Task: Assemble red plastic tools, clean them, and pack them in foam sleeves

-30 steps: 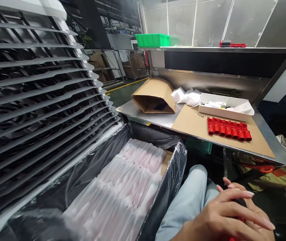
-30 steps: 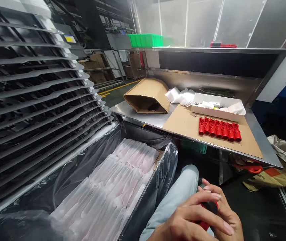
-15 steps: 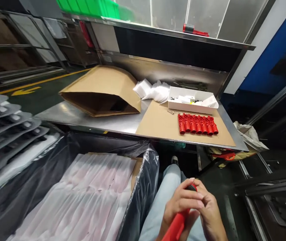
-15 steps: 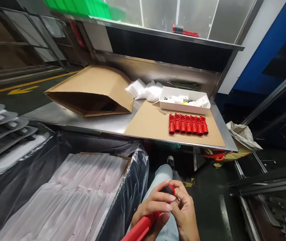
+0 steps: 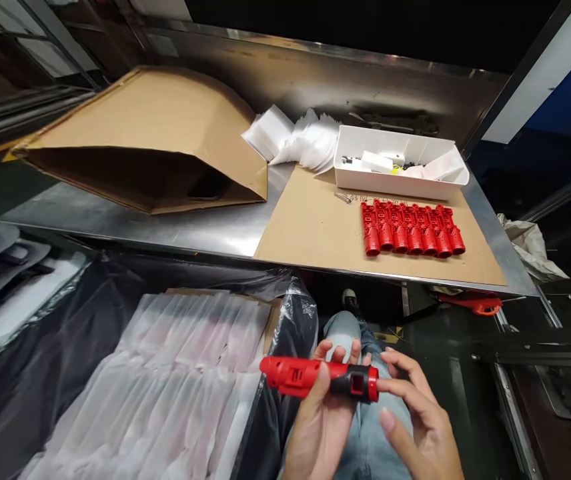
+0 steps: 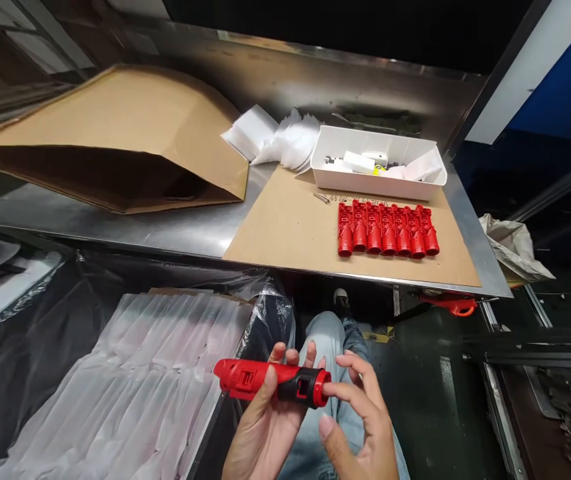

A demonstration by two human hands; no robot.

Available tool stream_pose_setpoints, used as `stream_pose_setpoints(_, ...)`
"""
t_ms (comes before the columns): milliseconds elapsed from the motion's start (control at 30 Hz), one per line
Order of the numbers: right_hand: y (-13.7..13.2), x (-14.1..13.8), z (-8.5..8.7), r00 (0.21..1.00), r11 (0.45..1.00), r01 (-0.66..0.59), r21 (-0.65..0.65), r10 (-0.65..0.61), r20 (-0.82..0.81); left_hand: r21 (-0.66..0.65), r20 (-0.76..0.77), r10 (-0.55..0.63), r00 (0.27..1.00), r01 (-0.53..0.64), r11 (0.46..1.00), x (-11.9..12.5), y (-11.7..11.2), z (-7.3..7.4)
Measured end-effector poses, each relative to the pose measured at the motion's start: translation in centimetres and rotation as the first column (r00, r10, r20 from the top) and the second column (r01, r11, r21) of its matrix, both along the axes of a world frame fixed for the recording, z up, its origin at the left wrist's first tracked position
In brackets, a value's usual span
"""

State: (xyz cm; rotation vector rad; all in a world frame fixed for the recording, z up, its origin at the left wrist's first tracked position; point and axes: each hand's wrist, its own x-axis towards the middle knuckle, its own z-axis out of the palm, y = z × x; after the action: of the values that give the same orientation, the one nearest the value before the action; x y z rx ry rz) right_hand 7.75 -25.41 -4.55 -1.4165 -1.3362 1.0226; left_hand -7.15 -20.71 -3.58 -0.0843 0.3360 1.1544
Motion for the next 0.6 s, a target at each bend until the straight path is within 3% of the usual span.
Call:
stream_pose_setpoints(133,0.3,-2.6,0.5,0.99,0.992,0.114,0.045,-0.117,0.074,0.037,0.075,-0.032,0.997,0.029,0.999,0.4,-0.1,-0.2)
stream_pose_setpoints(300,0.7,-4.4,1.0,0.964,0.975,0.203,0.095,-0.216,0.156,-0.104,-0.042,0.001,0.999,-0.006,0.995,0.6,0.0,0.1)
stream_pose_setpoints(467,1.3,-3.6,0.8,0.955,0.96,0.149,0.237,-0.201,0.216,-0.106,-0.008,-0.054,0.998,0.053,0.993,0.9,0.4,0.4)
stream_pose_setpoints(600,2.1,-2.3,1.0,0.929,0.929,0.026,0.368,-0.159,0.334,-0.098,0.069,-0.08,0.994,0.086,0.991,0.9,0.4,0.5)
